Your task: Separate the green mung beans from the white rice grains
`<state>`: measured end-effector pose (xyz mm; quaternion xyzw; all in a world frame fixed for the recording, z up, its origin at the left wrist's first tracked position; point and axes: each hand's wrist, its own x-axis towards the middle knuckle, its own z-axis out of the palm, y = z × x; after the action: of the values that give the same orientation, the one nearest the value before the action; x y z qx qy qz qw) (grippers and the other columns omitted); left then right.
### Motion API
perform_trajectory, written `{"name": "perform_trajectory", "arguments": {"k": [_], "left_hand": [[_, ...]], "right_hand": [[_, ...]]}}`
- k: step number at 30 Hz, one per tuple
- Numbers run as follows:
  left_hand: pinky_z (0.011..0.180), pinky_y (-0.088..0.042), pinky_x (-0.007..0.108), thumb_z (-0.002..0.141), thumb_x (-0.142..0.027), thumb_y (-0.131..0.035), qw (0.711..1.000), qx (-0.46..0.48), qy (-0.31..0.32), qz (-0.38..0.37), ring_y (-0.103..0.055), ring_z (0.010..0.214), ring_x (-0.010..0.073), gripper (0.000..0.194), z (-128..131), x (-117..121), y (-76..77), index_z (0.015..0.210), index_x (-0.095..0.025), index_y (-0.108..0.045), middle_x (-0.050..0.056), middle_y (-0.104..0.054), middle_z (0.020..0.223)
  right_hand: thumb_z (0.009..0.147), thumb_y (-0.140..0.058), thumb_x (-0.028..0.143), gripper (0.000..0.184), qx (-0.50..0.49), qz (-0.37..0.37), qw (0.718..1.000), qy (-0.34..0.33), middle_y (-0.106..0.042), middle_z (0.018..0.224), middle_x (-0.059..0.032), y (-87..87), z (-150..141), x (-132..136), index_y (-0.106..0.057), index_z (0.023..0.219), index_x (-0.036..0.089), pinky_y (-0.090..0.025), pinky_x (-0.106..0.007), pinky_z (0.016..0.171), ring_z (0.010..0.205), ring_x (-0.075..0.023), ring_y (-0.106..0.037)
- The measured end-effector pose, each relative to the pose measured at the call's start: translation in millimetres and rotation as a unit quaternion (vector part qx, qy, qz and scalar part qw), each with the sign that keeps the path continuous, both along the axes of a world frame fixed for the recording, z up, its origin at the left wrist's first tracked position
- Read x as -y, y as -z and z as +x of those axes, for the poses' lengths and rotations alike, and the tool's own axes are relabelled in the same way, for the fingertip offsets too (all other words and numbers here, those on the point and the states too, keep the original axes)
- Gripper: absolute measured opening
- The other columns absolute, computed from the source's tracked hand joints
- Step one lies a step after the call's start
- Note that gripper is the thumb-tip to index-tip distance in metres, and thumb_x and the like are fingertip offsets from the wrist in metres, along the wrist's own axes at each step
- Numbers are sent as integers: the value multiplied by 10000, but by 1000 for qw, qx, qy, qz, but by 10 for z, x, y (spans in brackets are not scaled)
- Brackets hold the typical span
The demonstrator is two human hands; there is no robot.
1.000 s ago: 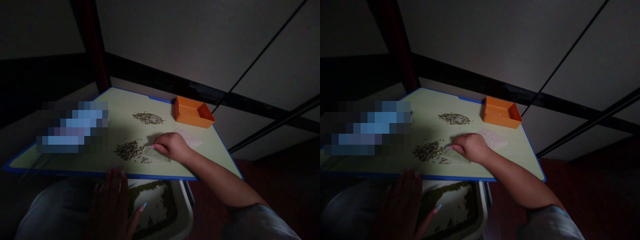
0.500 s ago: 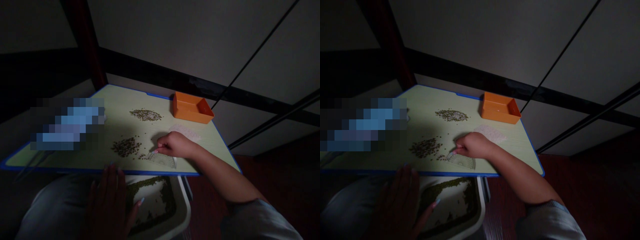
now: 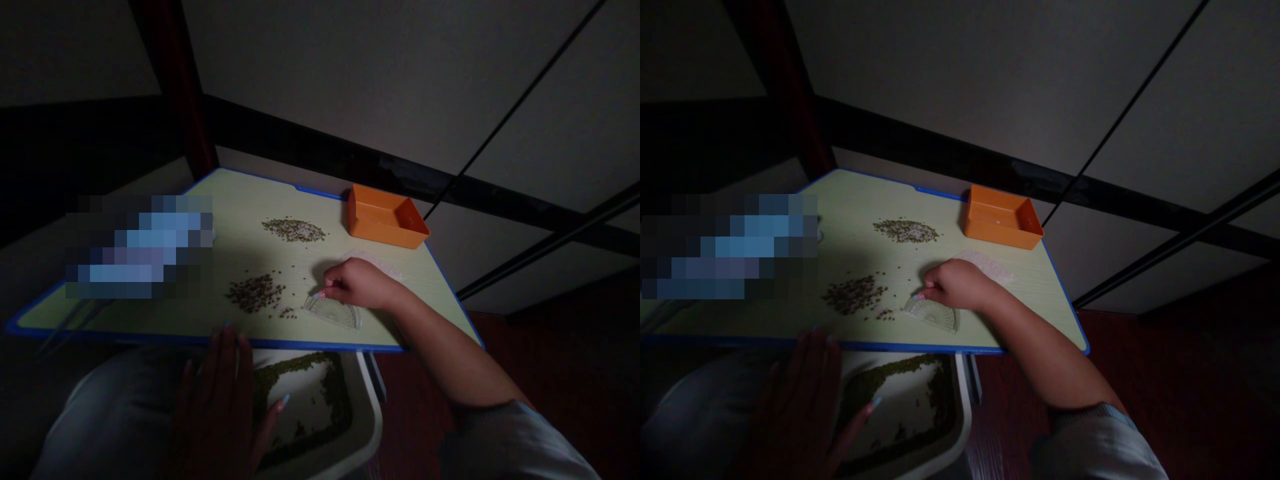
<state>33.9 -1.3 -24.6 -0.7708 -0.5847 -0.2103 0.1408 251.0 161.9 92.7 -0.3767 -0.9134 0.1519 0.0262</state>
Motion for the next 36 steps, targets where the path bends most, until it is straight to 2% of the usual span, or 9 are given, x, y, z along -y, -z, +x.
{"name": "perform_trajectory", "arguments": {"k": [3, 8, 22, 30, 36], "left_hand": [[1066, -276, 622, 801, -460, -447, 1000, 0, -1, 6, -177, 1423, 407, 828, -2, 1, 4, 1423, -27, -115, 291, -179, 1521], [1057, -289, 623, 805, -454, -448, 1000, 5, -5, 6, -190, 1421, 403, 820, 4, 11, -3, 1426, -36, -114, 291, -208, 1513], [1062, -284, 627, 805, -458, -445, 1000, 10, 0, 3, -212, 1412, 412, 822, 6, 5, -9, 1429, -45, -105, 281, -195, 1520], [1056, -282, 637, 807, -457, -442, 1000, 8, -1, -2, -206, 1409, 426, 819, 19, -8, -5, 1424, -27, -115, 294, -192, 1515], [1058, -285, 630, 817, -485, -410, 1000, 10, -4, 3, -211, 1411, 415, 812, 6, 2, -16, 1428, -41, -112, 281, -190, 1521]], "right_hand": [[856, -565, 352, 241, 13, 17, 999, 27, -509, 606, 30, 12, 4, -10, -623, 713, 166, -195, -242, 555, 557, -75, -360], [862, -557, 367, 244, 18, 21, 999, 47, -526, 617, 24, 33, -30, -3, -638, 742, 171, -200, -244, 557, 562, -78, -378], [854, -578, 339, 246, -31, -11, 999, -5, -467, 579, 53, 19, -31, 29, -591, 682, 164, -187, -244, 559, 550, -65, -324], [869, -564, 348, 243, -12, 11, 1000, 3, -484, 595, 41, 35, -82, 44, -621, 726, 159, -181, -244, 555, 545, -66, -336], [873, -547, 406, 280, 3, 48, 998, 38, -525, 609, 23, 84, -129, 44, -639, 753, 171, -173, -246, 545, 533, -76, -353]]}}
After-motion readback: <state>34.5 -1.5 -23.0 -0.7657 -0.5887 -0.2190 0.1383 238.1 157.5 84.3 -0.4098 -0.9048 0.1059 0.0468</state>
